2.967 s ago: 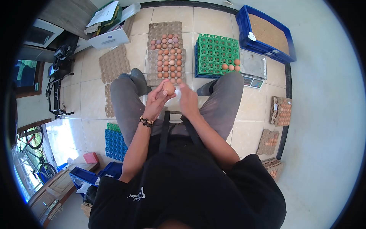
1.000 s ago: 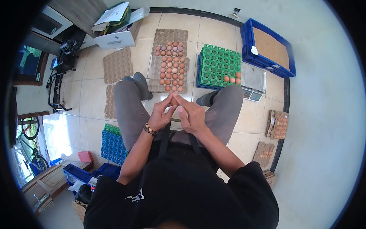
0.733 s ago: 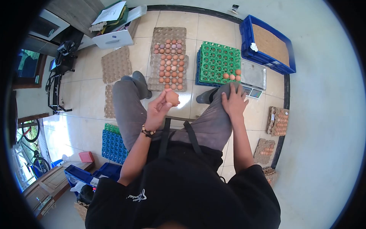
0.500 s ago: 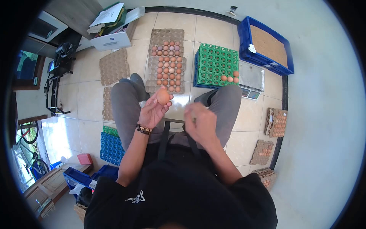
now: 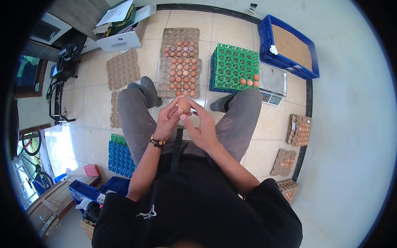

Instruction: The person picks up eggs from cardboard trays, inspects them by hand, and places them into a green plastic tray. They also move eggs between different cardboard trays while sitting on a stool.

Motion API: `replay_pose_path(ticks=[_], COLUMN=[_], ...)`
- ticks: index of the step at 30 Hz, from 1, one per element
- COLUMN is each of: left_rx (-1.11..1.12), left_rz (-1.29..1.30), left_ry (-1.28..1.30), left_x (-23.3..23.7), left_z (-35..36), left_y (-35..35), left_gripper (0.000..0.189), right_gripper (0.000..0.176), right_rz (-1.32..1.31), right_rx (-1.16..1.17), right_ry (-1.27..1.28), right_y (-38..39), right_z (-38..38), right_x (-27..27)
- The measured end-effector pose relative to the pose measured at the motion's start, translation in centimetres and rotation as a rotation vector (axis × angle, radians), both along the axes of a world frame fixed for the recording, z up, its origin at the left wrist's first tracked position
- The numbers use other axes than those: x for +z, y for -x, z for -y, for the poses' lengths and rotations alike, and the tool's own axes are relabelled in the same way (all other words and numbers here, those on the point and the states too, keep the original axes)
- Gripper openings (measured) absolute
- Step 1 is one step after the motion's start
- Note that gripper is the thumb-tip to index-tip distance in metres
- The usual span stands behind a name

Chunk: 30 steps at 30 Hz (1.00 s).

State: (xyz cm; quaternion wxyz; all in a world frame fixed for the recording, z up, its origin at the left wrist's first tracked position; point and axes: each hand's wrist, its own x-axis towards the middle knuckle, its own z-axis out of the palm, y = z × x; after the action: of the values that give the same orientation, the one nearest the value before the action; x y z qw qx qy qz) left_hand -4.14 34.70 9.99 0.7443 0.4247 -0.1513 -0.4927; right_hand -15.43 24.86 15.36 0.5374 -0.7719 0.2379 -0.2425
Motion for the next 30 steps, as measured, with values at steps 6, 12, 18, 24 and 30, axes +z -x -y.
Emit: replay_pose_path(ticks=[6,12,18,24,30], left_rx=[0.164,0.401,0.589,0.506,0.417], left_rz=[0.401,0.908,1.084,0.843,0.704], left_ry=[-0.24,-0.389,-0.42,-0.477,-0.523], left_x=[-0.4,0.3,0.4,-0.8,-1.8], left_z=[1.2,2.4,2.1,2.3,2.0], left_y=[2.2,1.8,0.2,-1.2,-2.3], left_gripper=[0.049,0.05,0.032,0.024,0.029], right_gripper=[0.043,0.037,0.042,0.035,0.039], right_rz=[-0.011,0.141,0.466,0.197,-0.776], right_rx=[-0.169,-0.07,0.201,-0.044,0.044], right_ry=[-0.339,-0.845,-1.685,-1.558,0.316], right_y=[-1.3,-3.6,-5.3,-6.2,-5.6], right_z=[-0.2,2.4,9.0,17.3,24.7], right_x=[-3.9,-4.6,-6.8,-13.9,-20.7])
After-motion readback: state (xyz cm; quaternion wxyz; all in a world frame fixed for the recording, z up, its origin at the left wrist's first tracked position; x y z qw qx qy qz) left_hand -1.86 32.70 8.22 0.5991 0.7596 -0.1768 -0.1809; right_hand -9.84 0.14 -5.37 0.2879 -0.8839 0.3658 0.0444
